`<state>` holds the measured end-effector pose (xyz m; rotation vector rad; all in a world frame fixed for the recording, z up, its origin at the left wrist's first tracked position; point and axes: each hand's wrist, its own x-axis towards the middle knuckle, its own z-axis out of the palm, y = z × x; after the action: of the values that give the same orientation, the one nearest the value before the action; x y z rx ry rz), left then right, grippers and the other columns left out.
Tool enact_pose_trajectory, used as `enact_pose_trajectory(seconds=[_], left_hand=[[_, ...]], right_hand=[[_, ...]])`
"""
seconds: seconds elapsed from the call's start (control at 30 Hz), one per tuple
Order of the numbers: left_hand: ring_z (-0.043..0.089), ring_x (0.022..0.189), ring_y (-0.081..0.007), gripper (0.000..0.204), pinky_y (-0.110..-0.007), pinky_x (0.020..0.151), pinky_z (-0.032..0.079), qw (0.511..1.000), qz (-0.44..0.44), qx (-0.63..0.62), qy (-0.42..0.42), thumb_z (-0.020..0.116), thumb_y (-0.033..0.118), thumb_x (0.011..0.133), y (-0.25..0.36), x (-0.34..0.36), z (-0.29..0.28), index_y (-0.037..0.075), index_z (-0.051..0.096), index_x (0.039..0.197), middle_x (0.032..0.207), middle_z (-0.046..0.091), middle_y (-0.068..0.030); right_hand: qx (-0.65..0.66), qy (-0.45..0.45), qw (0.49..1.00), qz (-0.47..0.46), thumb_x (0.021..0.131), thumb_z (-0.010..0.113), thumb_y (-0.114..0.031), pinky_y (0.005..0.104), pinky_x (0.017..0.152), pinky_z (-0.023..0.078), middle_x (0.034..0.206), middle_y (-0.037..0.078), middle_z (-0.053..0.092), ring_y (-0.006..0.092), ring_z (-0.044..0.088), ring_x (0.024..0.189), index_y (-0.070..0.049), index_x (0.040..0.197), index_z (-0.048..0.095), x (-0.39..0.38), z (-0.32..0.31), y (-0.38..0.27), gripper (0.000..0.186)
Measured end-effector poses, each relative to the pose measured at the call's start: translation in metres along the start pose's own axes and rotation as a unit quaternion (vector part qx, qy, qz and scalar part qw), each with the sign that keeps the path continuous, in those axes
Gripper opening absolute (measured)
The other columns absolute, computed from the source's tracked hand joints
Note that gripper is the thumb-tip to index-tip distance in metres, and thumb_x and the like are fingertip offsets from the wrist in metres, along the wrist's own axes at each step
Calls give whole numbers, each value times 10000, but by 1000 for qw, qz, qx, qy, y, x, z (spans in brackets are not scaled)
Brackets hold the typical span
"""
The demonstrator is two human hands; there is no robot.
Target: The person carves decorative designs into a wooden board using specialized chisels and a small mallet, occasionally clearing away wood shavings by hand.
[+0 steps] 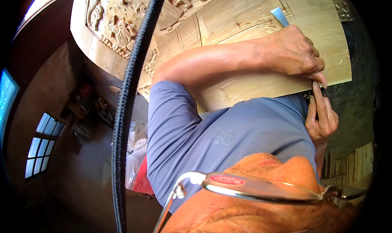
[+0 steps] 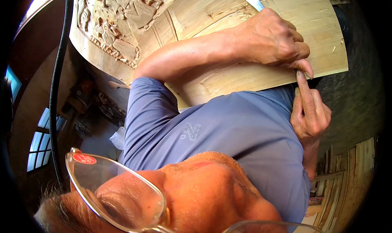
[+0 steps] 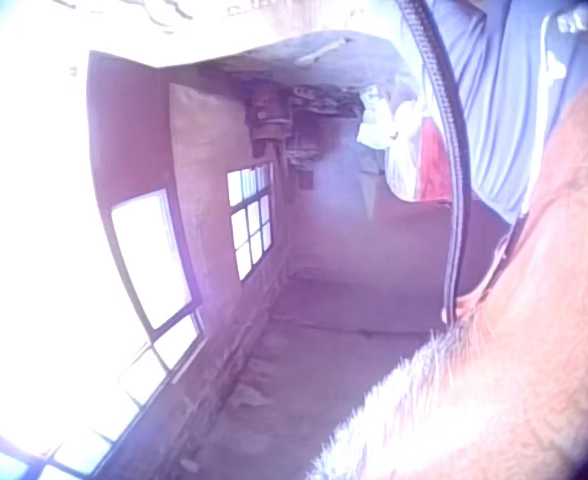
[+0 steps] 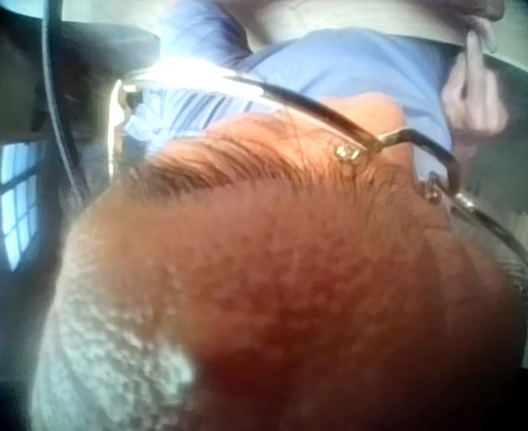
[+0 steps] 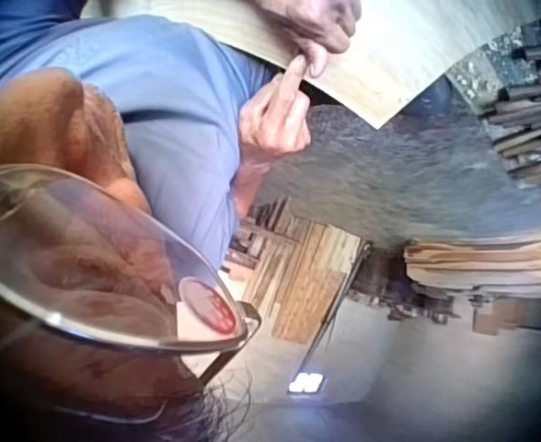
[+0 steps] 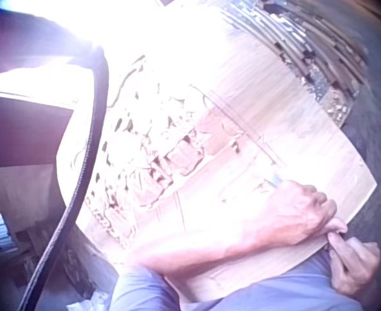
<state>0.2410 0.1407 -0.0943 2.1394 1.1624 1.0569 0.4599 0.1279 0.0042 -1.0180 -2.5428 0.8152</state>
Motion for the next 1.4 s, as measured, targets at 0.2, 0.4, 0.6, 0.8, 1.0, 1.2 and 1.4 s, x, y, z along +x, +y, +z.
enact_pose_trajectory(seconds=[0.2, 0.4, 0.6, 0.8, 1.0, 1.2, 1.4], left_hand=[[663, 565, -263, 562, -403, 470, 483, 1000, -24, 6, -18, 655, 571, 1004, 2, 2, -4, 131, 579, 663, 587, 611, -29], [677, 563, -274, 558, -413, 473, 487, 999, -40, 14, -5, 659, 549, 1010, 2, 0, 0, 127, 611, 648, 589, 637, -49], [655, 513, -266, 584, -397, 452, 461, 998, -35, 38, 18, 661, 552, 1006, 5, 3, -3, 135, 611, 600, 540, 605, -54], [638, 489, -254, 581, -391, 431, 441, 993, -63, 87, 47, 671, 533, 1008, -3, -3, -7, 156, 593, 573, 542, 611, -38], [654, 527, -251, 532, -401, 447, 469, 999, -18, 8, 32, 680, 520, 1013, 9, -7, -4, 139, 572, 659, 589, 625, -19], [650, 529, -267, 547, -396, 446, 462, 999, -21, 8, 29, 673, 531, 1014, 9, -6, -2, 136, 570, 649, 575, 618, -31], [629, 501, -284, 594, -405, 442, 453, 998, -38, 2, 55, 689, 537, 998, 8, -6, -1, 133, 541, 589, 538, 593, -47]], right_hand=[[11, 3, 1000, -1, 875, 725, 177, 362, 502, 460, 755, 117, 647, 217, 489, 520, 67, 1275, 742, 2, 3, 1, 415], [12, 15, 1000, -5, 894, 711, 187, 366, 535, 501, 910, 153, 759, 235, 553, 552, 98, 1243, 730, 3, 10, -2, 361], [1, 22, 1000, -7, 896, 701, 185, 360, 568, 535, 1088, 179, 804, 255, 610, 592, 116, 1223, 719, -1, 15, -4, 335], [17, 32, 999, -23, 878, 707, 184, 363, 580, 539, 965, 160, 780, 252, 607, 593, 96, 1254, 728, 14, 27, -5, 387], [-6, -26, 1000, 17, 879, 709, 189, 362, 539, 502, 822, 147, 716, 233, 522, 543, 64, 1261, 749, 2, -2, -15, 404], [8, 5, 1000, -2, 880, 711, 195, 367, 518, 484, 796, 145, 696, 224, 517, 528, 93, 1257, 738, 5, 3, -15, 391], [-5, 0, 1000, 0, 890, 698, 198, 355, 554, 521, 935, 156, 779, 239, 581, 565, 108, 1232, 733, 4, 8, -18, 355]])
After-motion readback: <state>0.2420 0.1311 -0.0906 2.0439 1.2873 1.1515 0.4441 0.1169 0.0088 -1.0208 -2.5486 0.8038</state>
